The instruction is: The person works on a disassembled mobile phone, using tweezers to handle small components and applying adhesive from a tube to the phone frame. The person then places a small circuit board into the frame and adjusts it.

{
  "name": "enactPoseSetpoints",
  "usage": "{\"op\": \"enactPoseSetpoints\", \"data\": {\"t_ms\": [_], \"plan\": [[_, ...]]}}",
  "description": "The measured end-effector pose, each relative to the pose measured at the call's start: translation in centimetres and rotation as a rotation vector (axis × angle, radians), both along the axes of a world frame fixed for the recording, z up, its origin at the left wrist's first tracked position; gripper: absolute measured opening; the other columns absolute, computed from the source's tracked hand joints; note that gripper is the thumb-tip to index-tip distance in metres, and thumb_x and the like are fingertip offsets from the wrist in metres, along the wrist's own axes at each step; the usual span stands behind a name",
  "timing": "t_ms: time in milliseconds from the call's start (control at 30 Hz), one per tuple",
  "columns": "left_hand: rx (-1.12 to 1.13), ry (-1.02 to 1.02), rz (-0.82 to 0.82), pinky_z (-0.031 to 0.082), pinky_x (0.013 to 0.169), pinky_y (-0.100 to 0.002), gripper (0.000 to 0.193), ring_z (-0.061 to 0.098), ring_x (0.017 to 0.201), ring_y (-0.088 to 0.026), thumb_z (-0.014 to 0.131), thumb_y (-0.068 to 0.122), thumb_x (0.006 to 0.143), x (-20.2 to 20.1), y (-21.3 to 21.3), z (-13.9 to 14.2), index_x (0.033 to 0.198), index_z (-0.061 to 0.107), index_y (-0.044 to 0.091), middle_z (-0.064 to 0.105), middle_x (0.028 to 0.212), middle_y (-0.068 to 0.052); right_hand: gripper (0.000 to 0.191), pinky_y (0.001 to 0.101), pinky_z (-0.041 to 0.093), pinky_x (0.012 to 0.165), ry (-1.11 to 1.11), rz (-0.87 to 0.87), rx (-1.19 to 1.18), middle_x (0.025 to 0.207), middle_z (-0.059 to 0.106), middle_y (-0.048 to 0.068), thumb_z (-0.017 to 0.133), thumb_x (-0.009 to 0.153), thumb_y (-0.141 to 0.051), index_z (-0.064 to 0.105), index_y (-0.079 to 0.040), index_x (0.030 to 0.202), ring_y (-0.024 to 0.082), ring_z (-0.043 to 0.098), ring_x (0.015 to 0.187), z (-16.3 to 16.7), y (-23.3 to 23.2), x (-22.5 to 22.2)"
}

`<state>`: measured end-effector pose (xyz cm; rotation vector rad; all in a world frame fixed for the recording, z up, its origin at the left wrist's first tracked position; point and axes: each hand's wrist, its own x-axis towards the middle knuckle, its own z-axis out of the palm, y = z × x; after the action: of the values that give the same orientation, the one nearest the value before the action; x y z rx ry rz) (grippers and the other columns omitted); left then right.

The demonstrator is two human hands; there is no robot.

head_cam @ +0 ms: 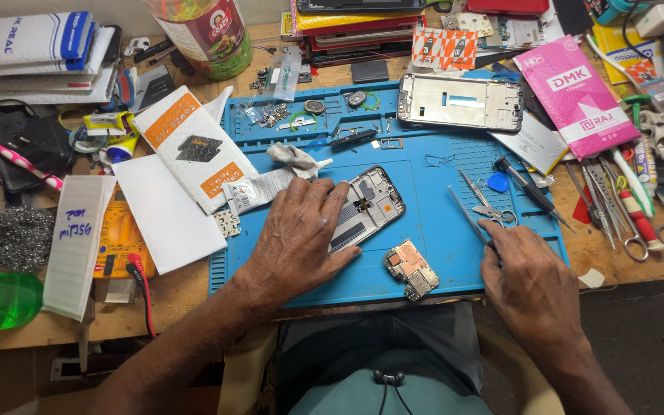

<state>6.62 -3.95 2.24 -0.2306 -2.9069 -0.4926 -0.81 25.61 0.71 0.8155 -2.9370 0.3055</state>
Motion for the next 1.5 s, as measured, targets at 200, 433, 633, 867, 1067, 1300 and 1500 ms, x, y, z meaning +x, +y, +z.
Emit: {"op": "enactPoseSetpoints", "data": {"t_ms": [200, 433, 633, 867, 1067, 1300, 1500], "plan": [[-0.016, -0.075, 0.007, 0.047, 0.096, -0.048, 0.083, 0.052, 0.108, -0.033, 0.085, 0.043, 0.074, -0.6, -0.4, -1.0, 0.132, 0.055, -0.006, 0.056, 0.119, -0.02, 0.041, 0.0424, 0.057, 0.07, -0.028, -0.034, -0.092, 0.097, 0.07, 0.014, 0.072, 0.089, -0.013, 0.07, -0.008, 0.131, 0.029, 0.069, 0.081, 0.7, 0.0, 0.1], [0.036, -0.026, -0.007, 0.048, 0.092, -0.05, 0.084, 0.053, 0.106, -0.035, 0.085, 0.046, 0.075, -0.5, -1.0, -3.2, 0.134, 0.055, -0.006, 0.054, 0.12, -0.021, 0.049, 0.0325, 0.058, 0.083, -0.345, -0.059, -0.446, 0.119, 0.075, 0.013, 0.071, 0.092, 0.0, 0.065, -0.004, 0.14, 0.018, 0.072, 0.094, -1.0, 2.4, -1.6], [0.063, 0.022, 0.008, 0.048, 0.094, -0.049, 0.088, 0.052, 0.104, -0.035, 0.084, 0.04, 0.074, -0.2, -1.2, -3.0, 0.138, 0.05, -0.011, 0.052, 0.116, -0.022, 0.047, 0.0357, 0.059, 0.095, -0.75, -0.034, -1.311, 0.118, 0.072, 0.016, 0.065, 0.097, 0.008, 0.06, 0.002, 0.143, 0.021, 0.071, 0.108, -3.0, 3.8, -1.9], [0.091, -0.06, 0.023, 0.049, 0.095, -0.048, 0.092, 0.053, 0.111, -0.041, 0.083, 0.035, 0.071, -1.6, -0.5, -2.6, 0.14, 0.046, -0.013, 0.049, 0.121, -0.028, 0.056, 0.032, 0.061, 0.092, -0.663, -0.025, -1.586, 0.113, 0.072, 0.013, 0.071, 0.093, 0.009, 0.057, -0.001, 0.147, 0.018, 0.071, 0.099, -4.2, 4.7, -2.9], [-0.028, -0.17, 0.038, 0.048, 0.095, -0.047, 0.094, 0.053, 0.107, -0.037, 0.082, 0.04, 0.072, -2.6, 0.5, -1.0, 0.139, 0.044, -0.013, 0.051, 0.12, -0.027, 0.047, 0.0265, 0.062, 0.065, -0.535, -0.093, -0.532, 0.098, 0.079, 0.01, 0.079, 0.082, -0.006, 0.069, -0.007, 0.128, 0.015, 0.073, 0.077, -0.7, 4.6, -4.1], [-0.049, -0.299, 0.014, 0.047, 0.096, -0.048, 0.105, 0.052, 0.108, -0.037, 0.081, 0.05, 0.075, -3.2, 0.0, -0.6, 0.15, 0.037, -0.008, 0.051, 0.12, -0.026, 0.024, 0.0368, 0.059, 0.085, 0.107, 0.237, -0.211, 0.113, 0.076, 0.007, 0.075, 0.089, -0.01, 0.075, -0.01, 0.113, 0.024, 0.072, 0.101, 0.6, 2.6, -5.9], [0.005, -0.373, 0.035, 0.051, 0.094, -0.049, 0.111, 0.053, 0.111, -0.038, 0.083, 0.055, 0.071, -2.4, -1.5, 0.3, 0.15, 0.033, -0.004, 0.046, 0.127, -0.029, 0.03, 0.0388, 0.06, 0.079, 0.124, 0.221, 0.095, 0.106, 0.076, 0.006, 0.072, 0.088, -0.013, 0.074, -0.013, 0.118, 0.024, 0.073, 0.093, 0.2, 0.6, -5.0]]}}
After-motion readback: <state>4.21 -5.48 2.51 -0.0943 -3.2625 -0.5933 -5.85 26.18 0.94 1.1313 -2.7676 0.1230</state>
